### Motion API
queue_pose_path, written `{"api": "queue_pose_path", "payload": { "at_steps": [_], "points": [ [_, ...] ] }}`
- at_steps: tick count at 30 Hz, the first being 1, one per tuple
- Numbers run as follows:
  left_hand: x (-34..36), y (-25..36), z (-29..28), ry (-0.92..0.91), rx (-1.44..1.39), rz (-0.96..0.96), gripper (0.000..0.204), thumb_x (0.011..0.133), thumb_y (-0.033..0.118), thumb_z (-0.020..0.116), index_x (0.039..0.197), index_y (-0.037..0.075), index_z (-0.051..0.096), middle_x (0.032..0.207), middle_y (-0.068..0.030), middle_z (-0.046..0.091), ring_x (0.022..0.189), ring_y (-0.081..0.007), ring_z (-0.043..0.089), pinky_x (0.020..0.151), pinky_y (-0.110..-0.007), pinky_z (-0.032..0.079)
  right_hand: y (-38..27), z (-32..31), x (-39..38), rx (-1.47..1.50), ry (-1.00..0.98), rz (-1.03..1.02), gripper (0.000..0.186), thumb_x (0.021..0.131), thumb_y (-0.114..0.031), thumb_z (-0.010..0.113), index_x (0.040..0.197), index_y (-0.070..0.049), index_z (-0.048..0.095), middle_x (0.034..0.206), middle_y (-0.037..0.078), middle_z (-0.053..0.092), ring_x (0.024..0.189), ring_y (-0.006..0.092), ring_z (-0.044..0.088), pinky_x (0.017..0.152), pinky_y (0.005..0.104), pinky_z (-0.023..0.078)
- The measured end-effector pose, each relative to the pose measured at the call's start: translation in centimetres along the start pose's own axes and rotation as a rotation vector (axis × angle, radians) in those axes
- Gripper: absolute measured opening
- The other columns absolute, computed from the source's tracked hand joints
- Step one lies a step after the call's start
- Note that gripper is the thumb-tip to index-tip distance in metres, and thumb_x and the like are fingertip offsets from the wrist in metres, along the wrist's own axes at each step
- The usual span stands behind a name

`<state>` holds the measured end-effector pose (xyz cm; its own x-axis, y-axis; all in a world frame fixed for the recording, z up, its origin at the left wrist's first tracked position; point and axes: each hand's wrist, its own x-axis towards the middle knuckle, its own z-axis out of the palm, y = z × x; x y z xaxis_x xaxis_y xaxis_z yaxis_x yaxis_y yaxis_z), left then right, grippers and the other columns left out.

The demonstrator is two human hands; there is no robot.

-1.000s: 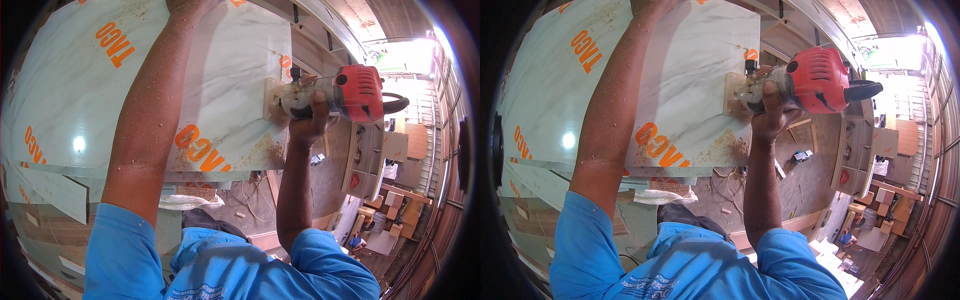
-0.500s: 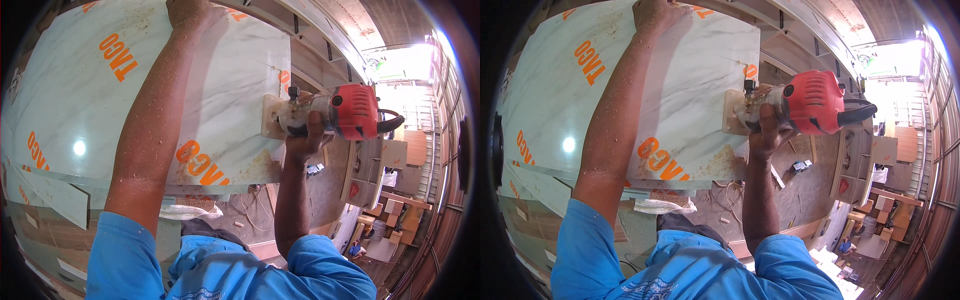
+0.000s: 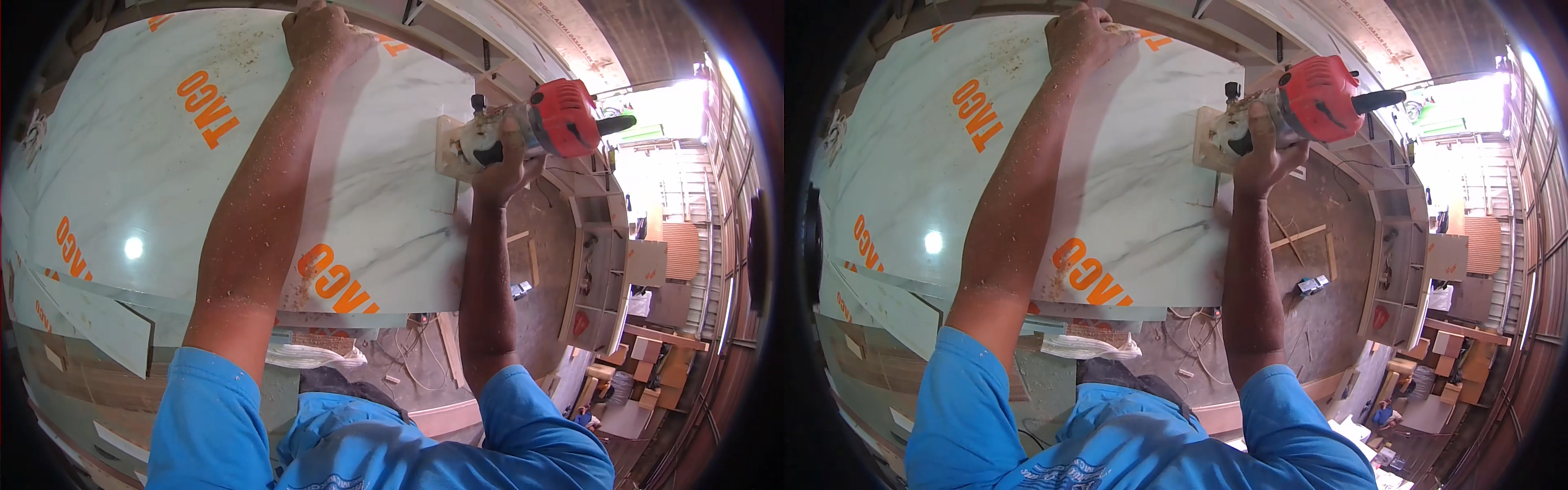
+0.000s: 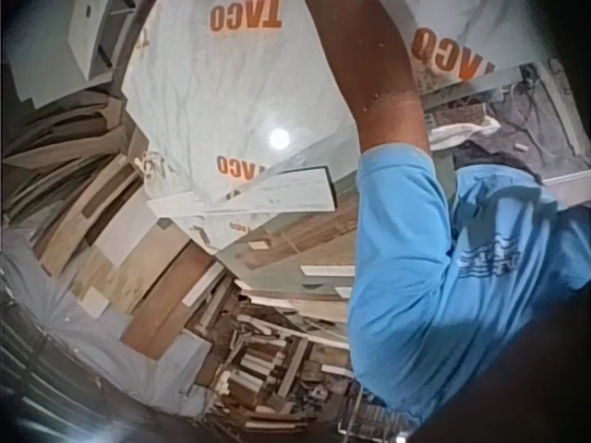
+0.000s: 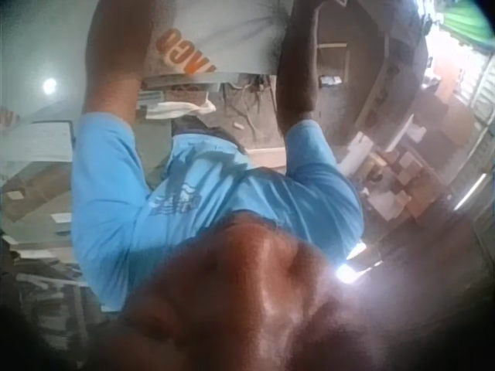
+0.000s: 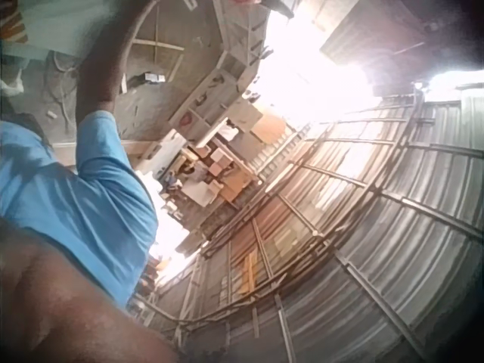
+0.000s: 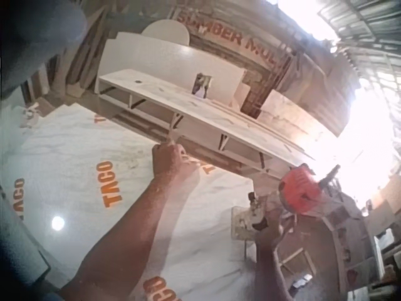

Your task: The person uses a hand router to trim the edges of several white laminated wood panels. The person moves the panels around on a work surface and guides the router along their curved and straight edges by hand.

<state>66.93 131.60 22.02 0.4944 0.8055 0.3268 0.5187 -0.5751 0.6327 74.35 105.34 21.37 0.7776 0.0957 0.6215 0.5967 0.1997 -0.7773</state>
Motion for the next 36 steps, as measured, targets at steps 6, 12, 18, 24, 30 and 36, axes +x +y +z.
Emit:
{"api": "queue_pose_path", "payload": {
  "at_steps": [6,12,18,24,30,36],
  "points": [
    [0.9,-2.3,1.7,-0.043,0.182,0.124,0.059,0.074,0.061,0.083,0.108,0.013,0.078,0.113,-0.0054,0.067,0.116,-0.0209,0.061,0.107,-0.040,0.040,0.5,1.8,1.3,0.132,-0.021,0.074,0.053,0.079,-0.013,0.082,0.123,0.003,0.058,0.108,0.010,0.067,0.092,0.0188,0.067,0.087,0.0354,0.055],
    [0.6,-1.4,1.5,-0.088,0.138,0.075,0.057,0.074,0.056,0.084,0.107,0.010,0.077,0.115,-0.0058,0.065,0.119,-0.0188,0.058,0.109,-0.039,0.036,0.6,2.1,2.1,0.141,-0.050,0.053,0.053,0.078,-0.014,0.082,0.123,0.003,0.058,0.104,0.010,0.067,0.089,0.0187,0.067,0.085,0.0344,0.056],
    [0.7,-1.5,1.1,-0.092,0.134,0.053,0.055,0.075,0.055,0.084,0.107,0.011,0.077,0.115,-0.0052,0.065,0.118,-0.0171,0.058,0.109,-0.037,0.035,1.3,2.0,2.3,0.149,-0.055,0.066,0.052,0.077,-0.014,0.082,0.121,0.003,0.059,0.103,0.010,0.068,0.088,0.0189,0.068,0.084,0.0340,0.055],
    [0.4,-1.4,0.6,-0.035,0.106,0.078,0.056,0.073,0.056,0.085,0.108,0.013,0.078,0.114,-0.0051,0.067,0.112,-0.0217,0.063,0.107,-0.040,0.039,0.5,1.6,2.6,0.131,-0.090,0.065,0.054,0.075,-0.013,0.084,0.121,0.003,0.060,0.102,0.009,0.069,0.088,0.0195,0.068,0.085,0.0337,0.055],
    [-0.5,-0.9,1.4,0.021,0.021,0.124,0.054,0.073,0.052,0.085,0.106,0.010,0.077,0.112,-0.0079,0.067,0.112,-0.0230,0.063,0.108,-0.041,0.038,-6.6,0.7,5.8,0.119,-0.077,0.017,0.051,0.074,-0.009,0.082,0.119,0.004,0.063,0.104,0.010,0.072,0.091,0.0192,0.070,0.085,0.0335,0.056],
    [0.8,-3.4,1.7,0.160,-0.131,0.138,0.051,0.077,0.049,0.083,0.108,0.010,0.075,0.114,-0.0098,0.066,0.114,-0.0271,0.062,0.106,-0.041,0.042,-14.4,-7.6,7.5,0.009,-0.088,-0.131,0.028,0.083,-0.008,0.073,0.106,0.008,0.070,0.101,0.015,0.073,0.083,0.0232,0.073,0.077,0.0366,0.061]
  ]
}}
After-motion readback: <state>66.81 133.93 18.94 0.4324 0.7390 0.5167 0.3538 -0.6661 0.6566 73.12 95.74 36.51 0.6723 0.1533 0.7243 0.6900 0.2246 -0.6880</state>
